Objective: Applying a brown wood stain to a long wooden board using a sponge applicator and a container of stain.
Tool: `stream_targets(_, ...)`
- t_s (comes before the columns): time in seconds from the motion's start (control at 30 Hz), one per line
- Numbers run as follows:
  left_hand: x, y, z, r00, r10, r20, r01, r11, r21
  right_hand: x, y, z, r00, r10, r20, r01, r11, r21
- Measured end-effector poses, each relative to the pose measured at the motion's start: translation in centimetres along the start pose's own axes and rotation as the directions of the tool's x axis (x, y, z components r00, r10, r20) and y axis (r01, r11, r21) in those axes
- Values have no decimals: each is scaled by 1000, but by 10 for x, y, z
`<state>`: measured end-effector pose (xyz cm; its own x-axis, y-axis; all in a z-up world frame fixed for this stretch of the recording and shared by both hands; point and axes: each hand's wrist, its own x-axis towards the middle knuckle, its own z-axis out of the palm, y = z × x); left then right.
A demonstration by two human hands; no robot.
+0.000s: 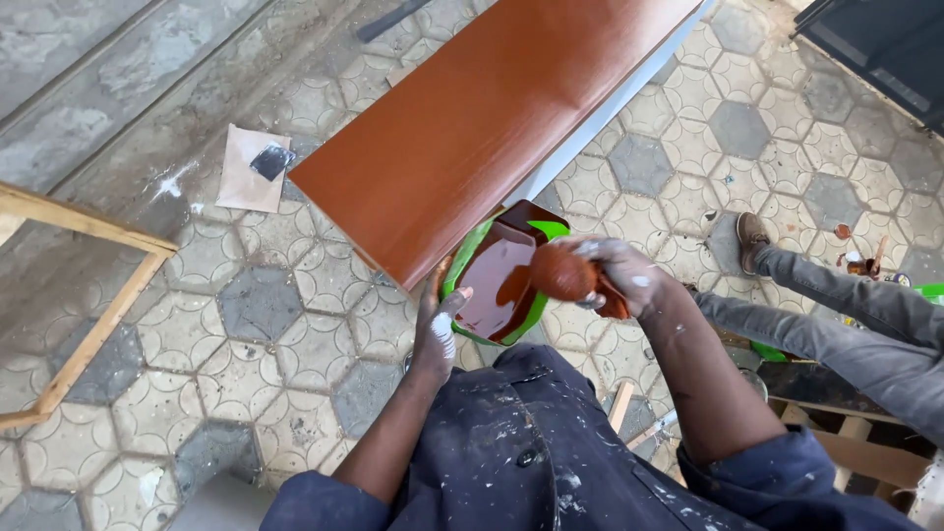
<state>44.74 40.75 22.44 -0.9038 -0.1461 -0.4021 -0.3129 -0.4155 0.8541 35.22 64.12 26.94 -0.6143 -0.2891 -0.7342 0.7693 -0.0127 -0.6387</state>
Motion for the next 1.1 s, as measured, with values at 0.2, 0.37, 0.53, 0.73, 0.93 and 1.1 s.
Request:
stream_targets(0.2, 68, -5, 29, 996, -73, -57, 56, 966, -252, 84, -16, -113, 967, -243, 82, 178, 865, 469)
stream_targets(0.37, 147, -47, 54, 983, -121, -141, 71, 947, -313, 142, -84, -158, 981, -193, 37, 142, 826, 546)
stream_targets(0.53, 238, -82, 125, 935, -111, -338, -47, 903, -428, 291, -116, -294, 985, -115, 131, 33, 860, 509)
stream_targets(0.73, 303, -99, 206, 863, -246, -441, -71, 806, -587, 412, -146, -423, 988, -30, 152, -42, 893, 448)
stream_targets(0.93, 380, -102, 250, 860, -201, -469, -123, 810, -573, 459, -206, -415, 985, -119, -126, 128, 990, 67)
stream_targets(1.1, 431, -99, 269, 846, -158, -510, -147, 850, -506, 522, -198, -408, 891, -361, -275, 298, 922, -246)
